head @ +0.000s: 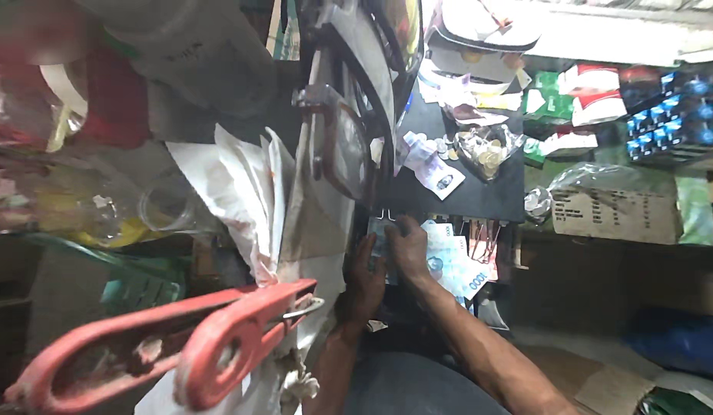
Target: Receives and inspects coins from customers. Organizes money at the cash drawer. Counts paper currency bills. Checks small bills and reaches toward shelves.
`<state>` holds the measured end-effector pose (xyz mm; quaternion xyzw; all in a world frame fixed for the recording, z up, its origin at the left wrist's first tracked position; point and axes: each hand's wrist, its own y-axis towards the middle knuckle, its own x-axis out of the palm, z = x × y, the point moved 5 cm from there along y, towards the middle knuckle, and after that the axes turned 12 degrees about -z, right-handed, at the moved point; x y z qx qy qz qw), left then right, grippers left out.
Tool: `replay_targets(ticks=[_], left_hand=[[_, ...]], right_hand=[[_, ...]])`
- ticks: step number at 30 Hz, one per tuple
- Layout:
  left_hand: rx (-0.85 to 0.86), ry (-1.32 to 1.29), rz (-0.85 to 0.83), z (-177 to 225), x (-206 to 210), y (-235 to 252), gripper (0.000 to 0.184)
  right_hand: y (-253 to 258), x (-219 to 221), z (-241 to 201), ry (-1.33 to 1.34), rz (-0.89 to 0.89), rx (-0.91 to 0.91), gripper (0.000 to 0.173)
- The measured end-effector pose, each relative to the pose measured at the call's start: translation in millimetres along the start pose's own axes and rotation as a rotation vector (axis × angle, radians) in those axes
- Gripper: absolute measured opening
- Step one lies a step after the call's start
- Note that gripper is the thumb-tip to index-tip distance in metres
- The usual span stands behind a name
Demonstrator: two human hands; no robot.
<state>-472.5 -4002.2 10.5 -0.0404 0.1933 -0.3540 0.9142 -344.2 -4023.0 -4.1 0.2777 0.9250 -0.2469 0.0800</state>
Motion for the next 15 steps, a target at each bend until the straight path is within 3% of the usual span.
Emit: replay_targets(ticks=[6, 15], left_hand=[[-0.052, 0.003, -0.015, -1.7, 0.8, 10.2, 0.047], [-0.044, 0.047, -0.008, -2.2, 1.5, 17.2, 0.048]], right_hand=[[-6.0, -8.5, -11.6, -0.190, -0.164, 0.000, 0.033], [-23.3, -13.1, -7.9, -0.299, -0.061, -0.220, 0.025]])
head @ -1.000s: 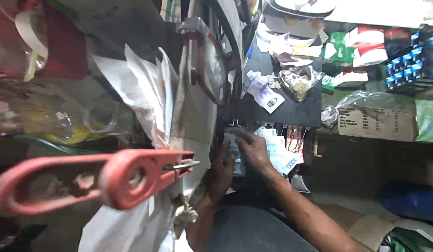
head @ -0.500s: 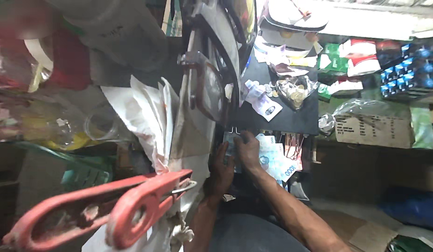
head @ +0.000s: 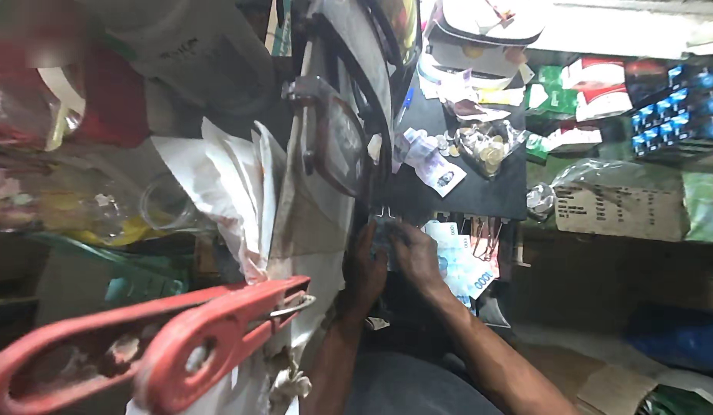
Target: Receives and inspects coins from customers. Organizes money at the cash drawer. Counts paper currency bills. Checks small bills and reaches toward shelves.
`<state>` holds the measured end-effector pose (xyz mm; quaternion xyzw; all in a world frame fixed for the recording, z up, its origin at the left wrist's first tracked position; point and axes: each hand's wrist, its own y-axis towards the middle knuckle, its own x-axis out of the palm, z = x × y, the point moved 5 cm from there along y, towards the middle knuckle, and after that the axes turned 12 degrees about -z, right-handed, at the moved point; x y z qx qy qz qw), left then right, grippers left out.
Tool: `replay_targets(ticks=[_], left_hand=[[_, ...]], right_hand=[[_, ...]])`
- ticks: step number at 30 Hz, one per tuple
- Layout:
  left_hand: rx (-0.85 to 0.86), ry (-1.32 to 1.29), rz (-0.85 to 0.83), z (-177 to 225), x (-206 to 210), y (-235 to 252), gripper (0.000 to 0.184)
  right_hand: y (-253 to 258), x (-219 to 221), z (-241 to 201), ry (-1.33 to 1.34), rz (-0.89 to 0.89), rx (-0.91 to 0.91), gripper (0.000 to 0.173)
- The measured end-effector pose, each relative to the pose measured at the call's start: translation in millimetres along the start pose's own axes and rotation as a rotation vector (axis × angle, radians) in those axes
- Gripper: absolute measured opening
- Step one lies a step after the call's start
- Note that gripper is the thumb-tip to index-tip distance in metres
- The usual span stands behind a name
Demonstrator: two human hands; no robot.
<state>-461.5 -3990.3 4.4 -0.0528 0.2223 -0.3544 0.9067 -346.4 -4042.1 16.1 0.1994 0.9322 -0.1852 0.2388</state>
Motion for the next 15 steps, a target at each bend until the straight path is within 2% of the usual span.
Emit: replay_targets(ticks=[4, 8, 12, 15], left_hand=[[-0.009, 0.030, -0.066, 2.2, -1.8, -9.2, 0.052], [0.010, 0.139, -0.077, 5.9, -2.5, -50.7, 0.056], [0.178, 0.241, 0.006, 3.3, -9.2, -75.7, 0.053], [0.313, 0.437, 0.027, 6.1, -5.2, -77.7, 0.047]], right_hand=[[6.7, 0.7, 4.4, 0.044, 0.000, 0.032, 0.022], [13.4, 4.0, 6.1, 0.036, -0.063, 0.143, 0.024], [20.9, 9.1, 4.6, -0.002, -0.104, 0.199, 0.024], [22.4, 12.4, -2.2, -0.062, -0.150, 0.239, 0.025]])
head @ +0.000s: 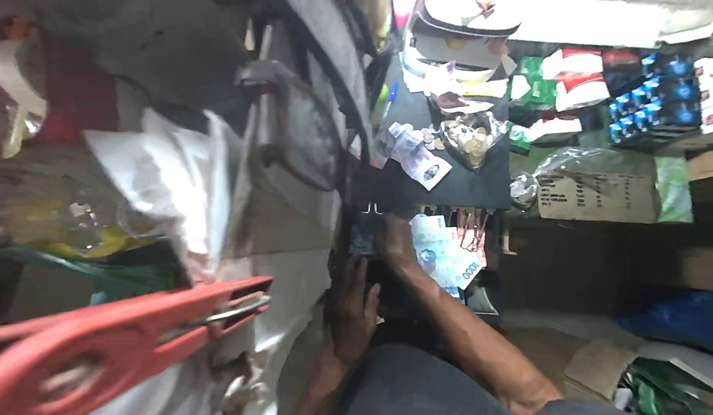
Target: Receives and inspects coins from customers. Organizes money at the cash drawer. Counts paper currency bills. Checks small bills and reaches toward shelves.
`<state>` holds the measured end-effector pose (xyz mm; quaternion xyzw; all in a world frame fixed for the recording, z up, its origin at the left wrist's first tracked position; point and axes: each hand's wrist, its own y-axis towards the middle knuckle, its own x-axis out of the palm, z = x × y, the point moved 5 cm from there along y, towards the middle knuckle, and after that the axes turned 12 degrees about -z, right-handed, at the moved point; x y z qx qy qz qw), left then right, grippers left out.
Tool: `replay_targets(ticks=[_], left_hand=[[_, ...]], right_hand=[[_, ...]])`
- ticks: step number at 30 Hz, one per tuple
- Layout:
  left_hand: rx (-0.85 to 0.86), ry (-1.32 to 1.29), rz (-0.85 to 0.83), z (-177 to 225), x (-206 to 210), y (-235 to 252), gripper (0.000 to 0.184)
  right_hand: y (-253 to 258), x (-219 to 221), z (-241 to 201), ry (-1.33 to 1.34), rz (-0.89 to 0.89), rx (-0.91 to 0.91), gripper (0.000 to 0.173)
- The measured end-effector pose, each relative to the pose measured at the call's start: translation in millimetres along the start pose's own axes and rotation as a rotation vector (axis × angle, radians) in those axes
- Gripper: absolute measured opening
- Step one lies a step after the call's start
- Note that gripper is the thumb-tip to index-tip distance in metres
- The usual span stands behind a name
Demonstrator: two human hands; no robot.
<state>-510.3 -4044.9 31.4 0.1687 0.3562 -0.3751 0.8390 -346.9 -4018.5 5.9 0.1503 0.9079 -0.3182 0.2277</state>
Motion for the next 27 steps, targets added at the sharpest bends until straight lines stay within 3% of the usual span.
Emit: replay_targets(ticks=[6, 9, 12, 16, 19, 21, 27], left_hand=[[-0.033, 0.260, -0.233, 1.2, 13.2, 14.7, 0.048], [-0.090, 0.302, -0.360, 1.9, 16.7, 23.6, 0.051], [-0.126, 0.248, -0.490, 0.2, 14.7, 34.2, 0.053], [-0.068, 0.218, -0.424, -2.0, 14.1, 33.6, 0.051], [0.054, 0.154, -0.279, 9.9, 16.4, 32.1, 0.044], [0.116, 0.089, -0.272, 22.2, 24.2, 33.9, 0.041], [0.145, -0.057, -0.420, 38.1, 46.1, 42.7, 0.041]], right_hand=[[-14.6, -5.4, -20.3, -0.295, -0.242, 0.083, 0.035], [-32.0, -21.6, -27.4, -0.376, -0.215, 0.070, 0.036], [-55.7, -64.6, -11.3, -0.369, -0.096, 0.002, 0.041], [-78.3, -123.0, 51.9, -0.404, 0.094, 0.150, 0.052], [-79.2, -114.6, 77.1, -0.388, -0.001, 0.329, 0.071], [-77.9, -98.0, 80.1, -0.415, -0.066, 0.367, 0.078], [-81.0, -93.1, 88.5, -0.362, 0.025, 0.317, 0.061]])
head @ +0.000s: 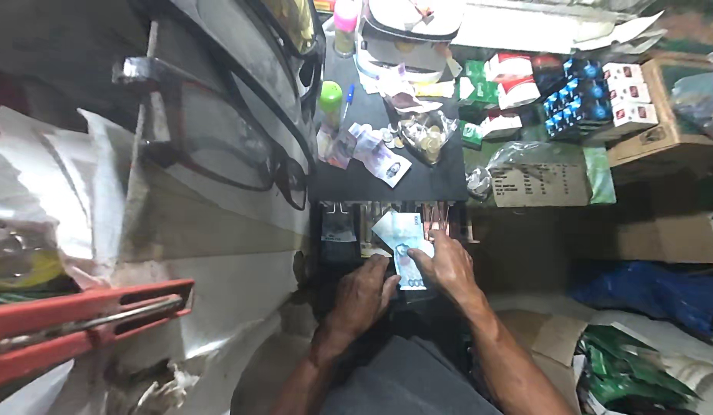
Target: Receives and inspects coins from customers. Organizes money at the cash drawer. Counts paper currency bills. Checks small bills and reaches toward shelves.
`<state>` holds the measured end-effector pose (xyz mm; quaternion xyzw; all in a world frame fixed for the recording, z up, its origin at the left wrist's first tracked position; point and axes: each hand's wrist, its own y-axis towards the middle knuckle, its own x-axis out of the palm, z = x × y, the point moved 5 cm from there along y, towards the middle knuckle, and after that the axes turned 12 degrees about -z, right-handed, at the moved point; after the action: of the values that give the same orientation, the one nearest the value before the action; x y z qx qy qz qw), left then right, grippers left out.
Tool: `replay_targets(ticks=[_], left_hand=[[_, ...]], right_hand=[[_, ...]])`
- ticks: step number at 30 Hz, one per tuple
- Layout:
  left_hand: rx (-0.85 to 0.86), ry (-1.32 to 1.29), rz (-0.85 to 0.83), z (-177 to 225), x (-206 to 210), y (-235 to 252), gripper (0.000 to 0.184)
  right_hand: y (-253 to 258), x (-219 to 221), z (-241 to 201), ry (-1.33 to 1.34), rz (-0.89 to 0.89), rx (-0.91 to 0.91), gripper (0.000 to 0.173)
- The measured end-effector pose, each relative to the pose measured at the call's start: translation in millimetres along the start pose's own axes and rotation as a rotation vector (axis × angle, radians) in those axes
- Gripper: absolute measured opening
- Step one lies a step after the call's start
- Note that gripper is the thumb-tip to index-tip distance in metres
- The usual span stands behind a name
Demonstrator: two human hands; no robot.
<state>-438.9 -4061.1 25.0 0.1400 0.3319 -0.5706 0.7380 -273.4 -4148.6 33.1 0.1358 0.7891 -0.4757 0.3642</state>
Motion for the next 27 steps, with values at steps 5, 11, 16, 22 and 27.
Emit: replay_targets(ticks=[5, 11, 16, 22, 27], left_hand=[[0.041, -0.092, -0.077, 2.5, 6.2, 9.9, 0.044], [0.020, -0.147, -0.119, 4.0, 10.6, 18.0, 0.042], [-0.034, -0.226, -0.121, 0.8, 12.7, 15.7, 0.044], [0.123, 0.029, 0.250, 21.9, -24.8, -4.9, 0.036], [0.035, 0.288, 0.378, 5.1, -61.8, 5.8, 0.034]], right_hand=[[-2.3, -6.4, 6.7, 0.127, 0.092, -0.053, 0.049], [-1.9, -11.1, 4.0, 0.191, -0.086, -0.008, 0.048], [4.1, -4.1, 9.9, 0.349, -0.025, -0.116, 0.039], [3.0, -12.8, 30.6, 0.401, 0.050, -0.181, 0.021], [7.6, -21.2, 43.5, 0.623, 0.084, -0.270, 0.012]])
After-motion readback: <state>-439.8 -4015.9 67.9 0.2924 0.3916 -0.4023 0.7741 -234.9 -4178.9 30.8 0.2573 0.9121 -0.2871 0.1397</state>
